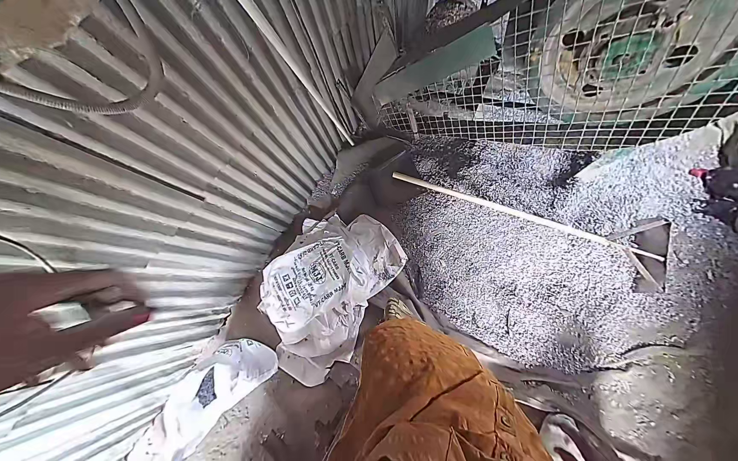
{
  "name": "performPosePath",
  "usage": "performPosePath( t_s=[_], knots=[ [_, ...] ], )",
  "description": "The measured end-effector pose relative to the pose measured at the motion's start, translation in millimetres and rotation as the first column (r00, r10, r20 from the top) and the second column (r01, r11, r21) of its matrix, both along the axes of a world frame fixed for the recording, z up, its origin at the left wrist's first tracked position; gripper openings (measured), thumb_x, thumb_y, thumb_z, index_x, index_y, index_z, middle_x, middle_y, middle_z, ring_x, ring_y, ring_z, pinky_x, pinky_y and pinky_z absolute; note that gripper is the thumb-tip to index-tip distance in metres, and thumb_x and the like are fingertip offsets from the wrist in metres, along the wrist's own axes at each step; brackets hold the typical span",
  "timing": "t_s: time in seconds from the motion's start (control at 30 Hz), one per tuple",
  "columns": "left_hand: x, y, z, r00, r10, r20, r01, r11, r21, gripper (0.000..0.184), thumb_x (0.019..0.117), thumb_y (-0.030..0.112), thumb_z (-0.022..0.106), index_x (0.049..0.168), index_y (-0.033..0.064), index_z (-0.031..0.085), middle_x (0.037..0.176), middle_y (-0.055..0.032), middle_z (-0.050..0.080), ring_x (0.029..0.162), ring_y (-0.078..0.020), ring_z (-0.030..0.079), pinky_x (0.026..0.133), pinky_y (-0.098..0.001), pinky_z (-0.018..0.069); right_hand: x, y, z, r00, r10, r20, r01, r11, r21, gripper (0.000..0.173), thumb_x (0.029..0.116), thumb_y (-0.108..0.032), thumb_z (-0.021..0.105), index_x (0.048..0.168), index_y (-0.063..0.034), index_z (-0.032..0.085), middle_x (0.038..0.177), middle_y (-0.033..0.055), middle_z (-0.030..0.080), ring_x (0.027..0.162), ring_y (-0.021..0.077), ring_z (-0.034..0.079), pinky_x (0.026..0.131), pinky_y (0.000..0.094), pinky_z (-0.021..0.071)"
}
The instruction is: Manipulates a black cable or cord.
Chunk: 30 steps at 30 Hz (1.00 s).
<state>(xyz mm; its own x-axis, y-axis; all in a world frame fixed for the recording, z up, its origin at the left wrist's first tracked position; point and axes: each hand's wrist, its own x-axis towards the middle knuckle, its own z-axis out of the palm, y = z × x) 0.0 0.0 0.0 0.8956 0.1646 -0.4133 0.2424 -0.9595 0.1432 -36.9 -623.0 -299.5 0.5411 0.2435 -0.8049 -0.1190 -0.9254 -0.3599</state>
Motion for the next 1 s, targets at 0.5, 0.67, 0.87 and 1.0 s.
performPosePath(
  t_s=[0.5, 0.67, 0.87, 1.0],
  knots=[
    [106, -278, -72, 0.297, -0.631, 0.717, 0.939, 0.328, -0.101, 0.026, 0.1039, 0.034, 0.056, 0.103, 0.0128, 0.072, 0.08, -0.0021, 0.063, 0.062, -0.0115, 0.057, 0.049, -0.0252, 0.0401, 47, 132, 121, 0.811, -0.556, 0.182, -0.124, 0.141, 0.982, 0.027, 0.1058, -0.033, 0.058, 0.124, -0.0149, 0.065, 0.118, -0.0011, 0.072, 0.108, 0.0067, 0.068, 0.094, 0.0261, 0.0577],
    [99, -273, -107, 0.385, -0.756, 0.529, 0.922, 0.287, -0.261, 0.033, 0.1037, 0.04, 0.053, 0.096, 0.0129, 0.069, 0.076, -0.0019, 0.064, 0.06, -0.0144, 0.06, 0.052, -0.0304, 0.0473, 20, 97, 101, 0.72, -0.684, 0.122, -0.053, 0.122, 0.991, 0.02, 0.1056, -0.03, 0.059, 0.108, -0.0145, 0.071, 0.099, -0.0029, 0.072, 0.096, 0.0033, 0.066, 0.088, 0.0223, 0.0552],
    [104, -209, -123, 0.418, -0.828, 0.375, 0.781, 0.117, -0.613, 0.03, 0.1051, 0.043, 0.054, 0.102, 0.0195, 0.072, 0.077, 0.0084, 0.068, 0.063, 0.005, 0.057, 0.058, -0.0122, 0.047, -21, 52, 82, 0.784, -0.618, 0.066, -0.05, 0.043, 0.998, 0.016, 0.1018, -0.023, 0.066, 0.108, -0.0114, 0.074, 0.108, 0.0031, 0.072, 0.105, 0.0101, 0.067, 0.091, 0.025, 0.0557],
    [99, -232, -118, 0.329, -0.873, 0.36, 0.422, -0.205, -0.883, 0.042, 0.1057, 0.045, 0.053, 0.1, 0.0122, 0.079, 0.086, -0.0018, 0.076, 0.078, -0.0034, 0.069, 0.073, -0.022, 0.055, -33, 45, 65, 0.844, -0.532, 0.07, -0.093, -0.015, 0.996, 0.015, 0.1019, -0.022, 0.064, 0.101, -0.0097, 0.073, 0.113, 0.0057, 0.071, 0.113, 0.013, 0.064, 0.098, 0.0294, 0.0533]
  ],
)
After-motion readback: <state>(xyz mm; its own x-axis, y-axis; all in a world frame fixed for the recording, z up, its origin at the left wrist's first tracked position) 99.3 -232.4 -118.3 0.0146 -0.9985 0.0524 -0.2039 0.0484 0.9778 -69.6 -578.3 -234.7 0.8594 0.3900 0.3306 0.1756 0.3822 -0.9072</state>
